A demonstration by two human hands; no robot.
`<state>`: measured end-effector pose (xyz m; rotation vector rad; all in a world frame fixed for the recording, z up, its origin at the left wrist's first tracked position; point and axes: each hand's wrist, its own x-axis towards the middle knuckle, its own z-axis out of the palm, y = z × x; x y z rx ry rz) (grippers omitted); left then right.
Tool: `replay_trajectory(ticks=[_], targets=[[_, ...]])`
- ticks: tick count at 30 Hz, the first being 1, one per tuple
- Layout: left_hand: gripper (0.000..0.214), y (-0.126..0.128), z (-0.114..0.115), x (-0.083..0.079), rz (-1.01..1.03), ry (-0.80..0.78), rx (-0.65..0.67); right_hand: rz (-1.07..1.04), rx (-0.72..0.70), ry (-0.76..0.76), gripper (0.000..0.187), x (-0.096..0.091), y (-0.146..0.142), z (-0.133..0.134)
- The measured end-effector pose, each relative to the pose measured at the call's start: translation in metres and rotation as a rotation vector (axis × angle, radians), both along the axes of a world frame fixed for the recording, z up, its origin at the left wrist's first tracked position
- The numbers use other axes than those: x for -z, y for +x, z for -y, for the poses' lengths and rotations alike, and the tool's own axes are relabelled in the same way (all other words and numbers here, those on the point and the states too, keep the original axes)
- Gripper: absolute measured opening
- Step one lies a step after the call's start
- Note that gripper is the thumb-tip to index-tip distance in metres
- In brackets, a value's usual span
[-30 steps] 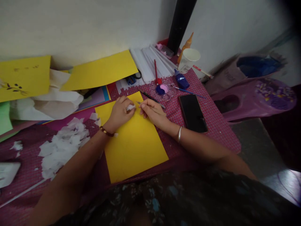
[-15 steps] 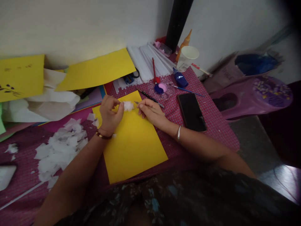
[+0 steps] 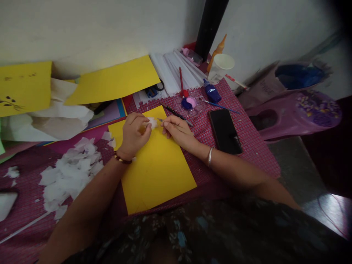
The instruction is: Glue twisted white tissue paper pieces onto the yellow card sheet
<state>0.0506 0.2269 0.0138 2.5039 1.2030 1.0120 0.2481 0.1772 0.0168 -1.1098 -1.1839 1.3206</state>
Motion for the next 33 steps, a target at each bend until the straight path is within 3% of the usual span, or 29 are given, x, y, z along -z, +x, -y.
replay_trajectory(ticks=[7, 14, 17, 20, 23, 25, 30, 33], targets=[[0.011, 0.004, -0.002, 0.002, -0.038, -0.102, 0.057, 0.001, -0.001, -0.014, 0.024, 0.0, 0.0, 0.001], [0.015, -0.003, -0.004, 0.001, 0.158, -0.118, -0.143, 0.001, -0.002, -0.032, 0.024, 0.0, 0.0, 0.001], [0.022, 0.0, -0.007, 0.003, 0.07, -0.18, -0.032, 0.004, -0.02, -0.022, 0.026, 0.0, 0.0, 0.001], [0.015, 0.006, -0.005, 0.002, -0.114, -0.19, 0.12, -0.017, -0.025, 0.004, 0.025, 0.001, 0.0, 0.001], [0.016, 0.009, -0.003, 0.001, -0.144, -0.195, 0.161, -0.035, -0.018, 0.013, 0.022, 0.002, -0.001, 0.0], [0.012, 0.007, -0.003, 0.002, -0.056, -0.193, 0.118, -0.028, -0.02, -0.003, 0.022, 0.002, -0.001, 0.0], [0.028, -0.003, -0.007, 0.006, 0.235, -0.202, -0.131, -0.008, -0.034, -0.009, 0.02, 0.0, 0.0, 0.001], [0.027, -0.001, -0.006, 0.004, 0.127, -0.228, -0.186, -0.013, -0.043, 0.005, 0.02, 0.0, 0.0, 0.001]])
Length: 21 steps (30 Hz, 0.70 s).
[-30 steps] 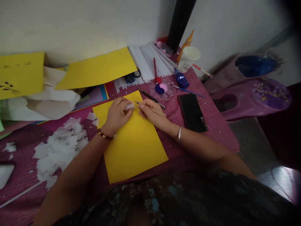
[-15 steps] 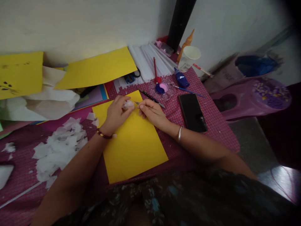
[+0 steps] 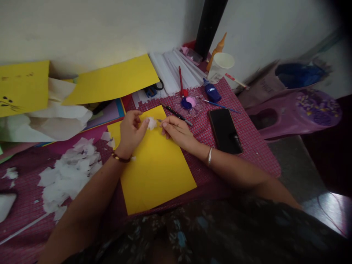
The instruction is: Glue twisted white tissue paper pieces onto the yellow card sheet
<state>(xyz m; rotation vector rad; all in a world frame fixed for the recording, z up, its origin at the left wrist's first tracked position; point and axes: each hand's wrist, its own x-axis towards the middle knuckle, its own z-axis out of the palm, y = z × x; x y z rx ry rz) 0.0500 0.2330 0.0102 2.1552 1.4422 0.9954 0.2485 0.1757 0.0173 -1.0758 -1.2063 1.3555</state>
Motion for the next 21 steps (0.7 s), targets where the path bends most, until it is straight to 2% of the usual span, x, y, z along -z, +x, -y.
replay_trajectory(ticks=[4, 6, 9, 12, 14, 17, 21], targets=[[0.021, 0.014, 0.007, -0.006, -0.342, -0.036, 0.028, -0.001, -0.004, 0.007, 0.024, 0.002, -0.001, 0.0], [0.017, 0.019, 0.008, -0.007, -0.391, -0.059, 0.048, 0.001, 0.005, 0.01, 0.025, 0.003, -0.001, 0.0], [0.02, 0.016, 0.006, -0.005, -0.211, -0.058, 0.066, 0.011, 0.005, 0.008, 0.024, 0.003, -0.001, 0.0], [0.025, 0.008, 0.0, -0.003, 0.094, -0.072, 0.007, 0.024, 0.004, -0.005, 0.02, 0.002, -0.001, 0.0], [0.032, 0.003, -0.003, -0.004, 0.2, -0.102, -0.038, 0.016, 0.009, -0.017, 0.017, 0.002, -0.002, -0.001], [0.047, 0.0, -0.004, -0.006, 0.219, -0.17, -0.041, -0.012, 0.009, -0.021, 0.015, 0.004, -0.004, -0.003], [0.05, 0.006, -0.001, -0.008, 0.175, -0.264, 0.015, -0.025, -0.008, 0.005, 0.016, 0.006, -0.005, -0.005]])
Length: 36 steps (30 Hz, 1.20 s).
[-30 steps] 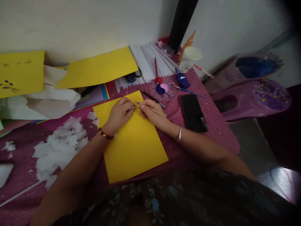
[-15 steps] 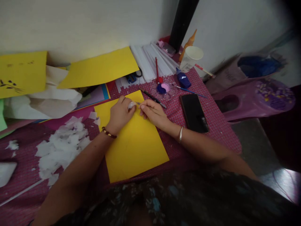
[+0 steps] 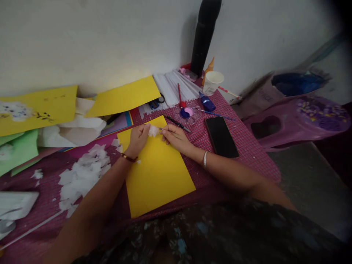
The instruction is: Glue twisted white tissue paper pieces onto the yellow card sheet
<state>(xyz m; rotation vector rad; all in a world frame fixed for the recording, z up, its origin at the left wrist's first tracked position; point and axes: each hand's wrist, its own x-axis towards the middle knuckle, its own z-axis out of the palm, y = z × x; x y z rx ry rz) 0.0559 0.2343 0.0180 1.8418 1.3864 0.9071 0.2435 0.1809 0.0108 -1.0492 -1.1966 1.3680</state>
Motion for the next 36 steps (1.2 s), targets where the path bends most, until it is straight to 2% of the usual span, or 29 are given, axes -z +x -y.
replay_trajectory(ticks=[4, 7, 10, 13, 16, 19, 21, 23, 25, 27, 30, 31, 33, 36], targets=[[0.038, 0.009, -0.001, -0.005, 0.039, -0.103, 0.007, 0.039, 0.001, 0.037, 0.018, 0.001, 0.001, 0.0], [0.039, 0.002, -0.004, -0.023, 0.18, -0.177, -0.062, 0.082, 0.017, 0.058, 0.02, 0.001, 0.001, 0.0], [0.04, -0.031, 0.006, -0.044, 0.374, -0.211, -0.205, 0.104, 0.03, 0.046, 0.018, 0.001, 0.001, -0.002], [0.028, -0.082, 0.038, -0.052, 0.521, -0.268, -0.334, 0.162, 0.025, 0.047, 0.018, 0.0, 0.003, -0.002], [0.023, -0.125, 0.085, -0.042, 0.572, -0.349, -0.432, 0.336, -0.011, 0.203, 0.015, -0.003, 0.002, 0.008], [0.02, -0.149, 0.123, -0.025, 0.654, -0.371, -0.528, 0.505, -0.171, 0.427, 0.012, -0.005, -0.006, 0.027], [0.017, -0.155, 0.135, -0.015, 0.742, -0.328, -0.564, 0.546, -0.315, 0.461, 0.014, -0.003, -0.012, 0.039], [0.018, -0.159, 0.136, -0.006, 0.834, -0.276, -0.566, 0.531, -0.382, 0.395, 0.015, 0.001, -0.017, 0.046], [0.023, -0.162, 0.132, 0.0, 0.868, -0.254, -0.538, 0.446, -0.352, 0.244, 0.017, 0.004, -0.018, 0.047], [0.026, -0.165, 0.126, 0.001, 0.822, -0.277, -0.494, 0.329, -0.26, 0.091, 0.02, 0.005, -0.016, 0.043], [0.023, -0.165, 0.121, -0.012, 0.627, -0.324, -0.388, 0.235, -0.165, -0.007, 0.026, 0.002, -0.015, 0.036], [0.02, -0.163, 0.121, -0.019, 0.532, -0.303, -0.331, 0.23, -0.158, -0.018, 0.027, 0.001, -0.015, 0.035], [0.018, -0.158, 0.124, -0.033, 0.125, -0.097, -0.055, 0.235, -0.15, -0.041, 0.029, -0.001, -0.018, 0.035], [0.019, -0.144, 0.135, -0.041, -0.027, 0.046, 0.129, 0.284, -0.102, -0.051, 0.028, -0.002, -0.023, 0.041]])
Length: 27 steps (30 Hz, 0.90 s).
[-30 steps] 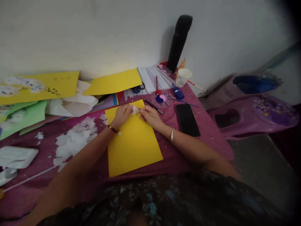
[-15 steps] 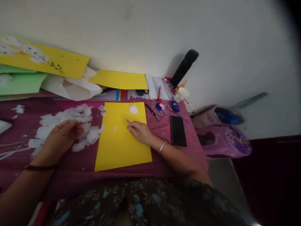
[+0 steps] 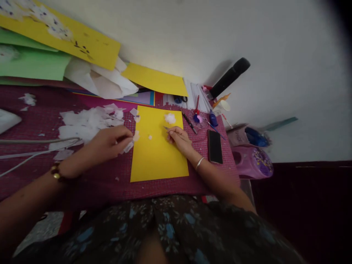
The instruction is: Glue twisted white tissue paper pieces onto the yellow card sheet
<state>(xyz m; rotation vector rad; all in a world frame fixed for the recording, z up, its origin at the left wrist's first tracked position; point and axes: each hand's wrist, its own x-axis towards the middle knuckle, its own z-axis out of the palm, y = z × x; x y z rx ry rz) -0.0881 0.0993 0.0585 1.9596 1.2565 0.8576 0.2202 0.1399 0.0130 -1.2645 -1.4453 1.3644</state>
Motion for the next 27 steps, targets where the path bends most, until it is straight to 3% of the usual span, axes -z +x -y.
replay_trajectory(ticks=[4, 8, 13, 19, 27], targets=[[0.023, 0.021, 0.023, 0.022, -0.219, 0.134, 0.186, 0.147, 0.01, 0.13, 0.022, 0.0, -0.003, 0.011], [0.027, 0.034, 0.032, 0.045, -0.347, 0.212, 0.302, 0.362, -0.138, 0.346, 0.019, -0.002, -0.006, 0.016], [0.03, 0.022, 0.014, 0.05, -0.31, 0.193, 0.163, 0.505, -0.201, 0.415, 0.02, -0.001, -0.01, 0.014], [0.025, 0.001, -0.006, 0.052, -0.204, 0.158, -0.07, 0.484, -0.205, 0.415, 0.02, 0.001, -0.008, 0.013], [0.025, 0.005, -0.007, 0.041, -0.245, 0.135, -0.075, 0.452, -0.207, 0.38, 0.018, -0.001, -0.009, 0.012]])
